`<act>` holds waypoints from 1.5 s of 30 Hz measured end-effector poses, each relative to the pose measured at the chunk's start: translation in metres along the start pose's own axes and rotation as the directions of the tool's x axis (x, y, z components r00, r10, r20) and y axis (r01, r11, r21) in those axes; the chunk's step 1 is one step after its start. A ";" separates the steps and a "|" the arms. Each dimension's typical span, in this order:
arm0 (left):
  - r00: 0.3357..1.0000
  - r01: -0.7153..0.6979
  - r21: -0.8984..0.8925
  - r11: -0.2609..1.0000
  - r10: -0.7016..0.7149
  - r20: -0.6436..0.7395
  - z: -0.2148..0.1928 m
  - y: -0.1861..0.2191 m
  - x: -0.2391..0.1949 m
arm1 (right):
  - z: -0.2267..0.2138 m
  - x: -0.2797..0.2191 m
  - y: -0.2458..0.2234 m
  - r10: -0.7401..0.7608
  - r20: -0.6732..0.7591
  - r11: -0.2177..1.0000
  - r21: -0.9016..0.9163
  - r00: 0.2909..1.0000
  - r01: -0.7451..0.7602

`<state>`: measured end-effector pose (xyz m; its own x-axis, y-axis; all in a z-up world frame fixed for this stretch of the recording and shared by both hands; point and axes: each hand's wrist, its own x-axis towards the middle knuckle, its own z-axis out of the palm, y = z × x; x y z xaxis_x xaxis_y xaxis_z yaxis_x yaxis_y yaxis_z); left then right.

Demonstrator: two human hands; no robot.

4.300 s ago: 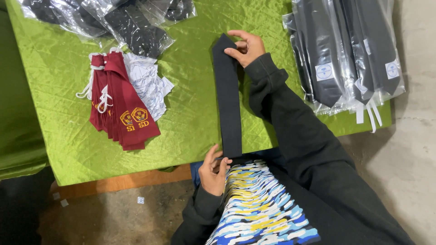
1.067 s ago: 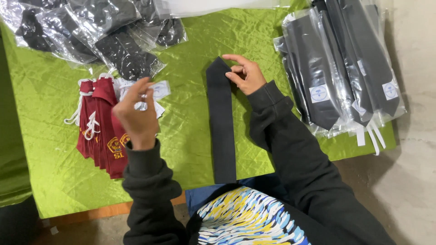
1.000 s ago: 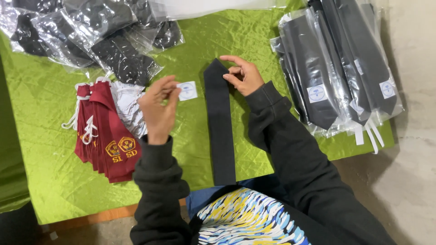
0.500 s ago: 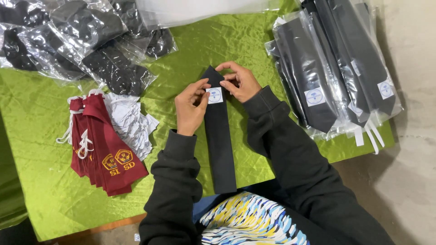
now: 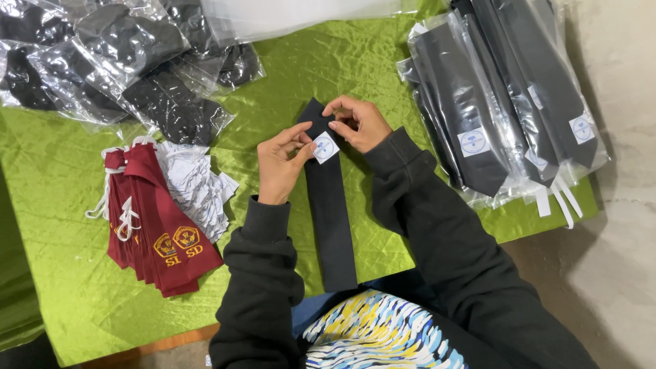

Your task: Applying a label to a black belt and inserting it into a clear plastic sleeve for packaging.

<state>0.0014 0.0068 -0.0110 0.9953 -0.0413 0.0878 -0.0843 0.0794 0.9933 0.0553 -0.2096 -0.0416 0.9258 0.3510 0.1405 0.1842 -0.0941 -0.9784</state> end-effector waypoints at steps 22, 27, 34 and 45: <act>0.998 -0.070 0.220 0.973 0.070 0.008 0.002 0.021 -0.006 | 0.011 -0.006 -0.036 -0.197 0.053 0.950 -0.238 0.979 0.204; 0.999 0.020 0.194 0.981 -0.025 0.021 0.006 0.025 -0.006 | 0.014 -0.002 -0.025 -0.213 -0.065 0.964 -0.180 0.975 0.198; 0.969 -0.193 0.649 0.736 0.247 0.009 0.000 0.005 -0.006 | 0.020 0.001 -0.010 -0.278 -0.116 0.942 -0.228 0.953 0.247; 0.935 -0.248 0.748 0.616 0.353 0.019 -0.006 -0.010 -0.002 | 0.026 0.003 0.000 -0.385 -0.071 0.873 -0.352 0.920 0.338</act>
<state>0.0009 0.0120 -0.0218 0.9002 -0.0293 0.4345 -0.3345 -0.6854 0.6467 0.0493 -0.1847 -0.0454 0.8043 0.2928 0.5171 0.5901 -0.2910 -0.7531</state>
